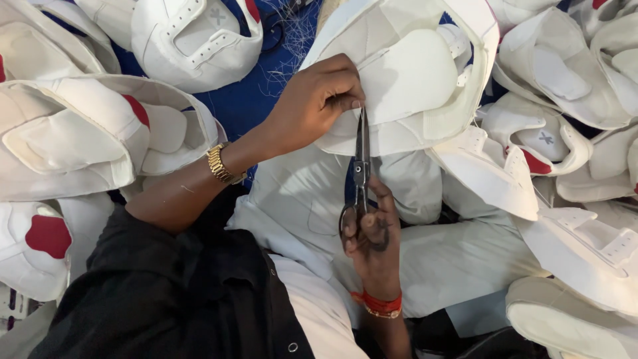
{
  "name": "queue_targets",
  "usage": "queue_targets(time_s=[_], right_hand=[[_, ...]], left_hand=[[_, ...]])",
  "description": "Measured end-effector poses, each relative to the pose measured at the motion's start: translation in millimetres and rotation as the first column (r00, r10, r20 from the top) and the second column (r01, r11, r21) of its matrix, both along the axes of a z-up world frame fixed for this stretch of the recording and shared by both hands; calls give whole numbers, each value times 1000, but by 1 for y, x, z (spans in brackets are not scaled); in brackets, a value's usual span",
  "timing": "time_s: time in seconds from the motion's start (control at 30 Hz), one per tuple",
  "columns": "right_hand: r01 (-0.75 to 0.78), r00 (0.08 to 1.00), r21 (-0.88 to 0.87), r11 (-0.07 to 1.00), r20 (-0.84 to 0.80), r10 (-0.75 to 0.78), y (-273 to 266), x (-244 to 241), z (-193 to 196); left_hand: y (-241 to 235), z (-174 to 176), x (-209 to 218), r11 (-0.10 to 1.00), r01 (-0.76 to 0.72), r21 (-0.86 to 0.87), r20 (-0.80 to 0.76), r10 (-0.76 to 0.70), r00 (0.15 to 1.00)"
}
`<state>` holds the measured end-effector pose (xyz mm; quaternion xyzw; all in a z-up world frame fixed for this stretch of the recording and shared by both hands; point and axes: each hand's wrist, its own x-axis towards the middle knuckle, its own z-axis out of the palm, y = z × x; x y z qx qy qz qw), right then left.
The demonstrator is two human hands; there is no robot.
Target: The person trims excess threads and material from white shoe uppers using scissors.
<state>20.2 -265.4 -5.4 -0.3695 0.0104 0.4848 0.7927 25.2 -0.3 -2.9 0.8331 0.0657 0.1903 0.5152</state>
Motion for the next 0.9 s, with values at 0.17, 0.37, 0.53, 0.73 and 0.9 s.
queue_targets(time_s=[0.17,0.37,0.53,0.73,0.9], right_hand=[[-20,992,-80,997,126,30,5,-4,0],[-16,998,49,999,56,13,18,5,1],[-36,998,74,997,47,32,20,12,3],[-41,999,8,999,17,41,25,15,6],[-53,983,-107,993,168,70,18,9,-10]], left_hand=[[2,-19,2,968,-52,-246,90,76,993],[-1,-24,3,922,-122,-366,54,152,987],[0,-26,2,919,-97,-381,54,127,990],[1,-24,1,908,-69,-414,43,95,995],[2,-21,-5,887,-177,-426,105,243,964]])
